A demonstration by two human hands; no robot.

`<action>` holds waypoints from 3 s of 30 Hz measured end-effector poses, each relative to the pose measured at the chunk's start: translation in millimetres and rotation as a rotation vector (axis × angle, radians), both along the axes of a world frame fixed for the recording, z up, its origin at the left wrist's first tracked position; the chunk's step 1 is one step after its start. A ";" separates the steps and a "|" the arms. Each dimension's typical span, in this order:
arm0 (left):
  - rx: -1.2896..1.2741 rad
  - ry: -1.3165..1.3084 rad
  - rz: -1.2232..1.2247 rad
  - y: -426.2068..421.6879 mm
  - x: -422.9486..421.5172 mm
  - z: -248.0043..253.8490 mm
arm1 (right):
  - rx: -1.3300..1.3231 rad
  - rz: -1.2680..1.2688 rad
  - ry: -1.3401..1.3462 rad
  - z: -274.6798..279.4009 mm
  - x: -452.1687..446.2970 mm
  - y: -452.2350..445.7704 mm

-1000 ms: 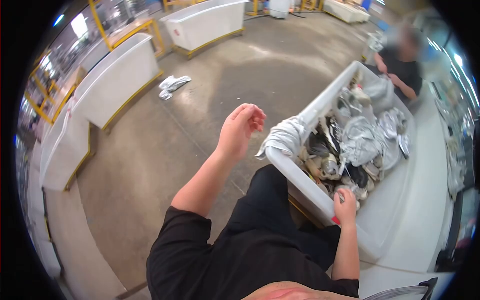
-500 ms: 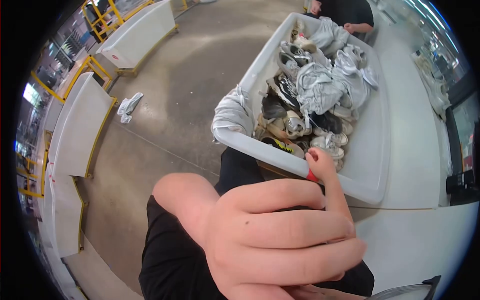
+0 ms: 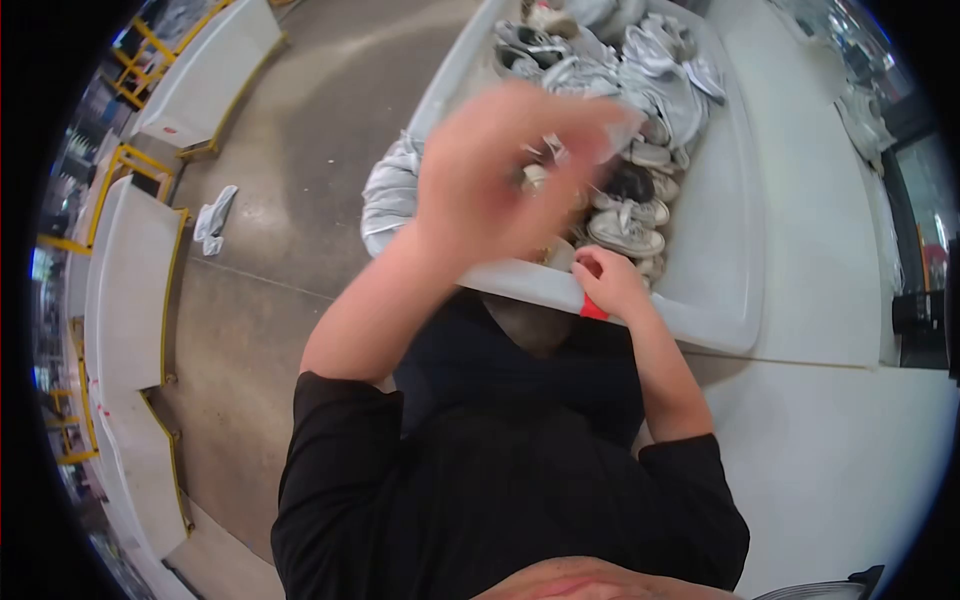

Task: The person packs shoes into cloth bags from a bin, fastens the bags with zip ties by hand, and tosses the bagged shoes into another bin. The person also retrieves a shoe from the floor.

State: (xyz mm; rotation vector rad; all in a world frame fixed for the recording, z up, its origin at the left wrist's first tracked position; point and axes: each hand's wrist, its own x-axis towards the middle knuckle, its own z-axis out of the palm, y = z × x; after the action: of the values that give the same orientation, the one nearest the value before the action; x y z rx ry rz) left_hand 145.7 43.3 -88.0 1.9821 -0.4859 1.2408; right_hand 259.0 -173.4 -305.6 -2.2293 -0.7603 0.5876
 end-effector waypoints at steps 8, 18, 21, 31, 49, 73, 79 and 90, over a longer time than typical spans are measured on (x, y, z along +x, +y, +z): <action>-0.474 0.708 0.350 102.8 166.0 -249.4 | 0.071 -0.007 -0.027 -23.5 99.3 26.6; -0.249 1.053 0.395 124.1 171.4 -282.4 | -0.145 -0.093 -0.633 -124.2 216.6 174.0; -0.278 1.058 0.394 126.4 171.8 -280.2 | -0.281 -0.148 -0.912 -138.6 220.8 183.3; -0.368 0.987 0.326 120.4 176.8 -280.3 | 0.957 -0.419 0.249 13.0 267.5 75.6; -0.766 1.188 -0.762 3.7 97.4 -116.3 | 0.541 -0.146 -0.037 223.1 148.3 -87.3; -0.725 0.659 -0.197 -2.6 34.9 -90.2 | 1.106 -0.057 0.931 126.3 4.3 52.9; -0.492 0.563 -0.037 -46.5 -10.9 -150.6 | 0.977 -0.042 0.933 110.1 6.5 57.7; -0.569 0.290 0.005 -47.7 15.2 -182.6 | 1.102 -0.071 0.737 138.8 22.7 54.4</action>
State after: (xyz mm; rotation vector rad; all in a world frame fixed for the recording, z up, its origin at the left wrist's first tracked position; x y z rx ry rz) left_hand 160.9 -4.4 -270.6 1.6267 0.0229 0.9364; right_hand 281.7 -119.0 -166.7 -0.9169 -0.4237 0.6625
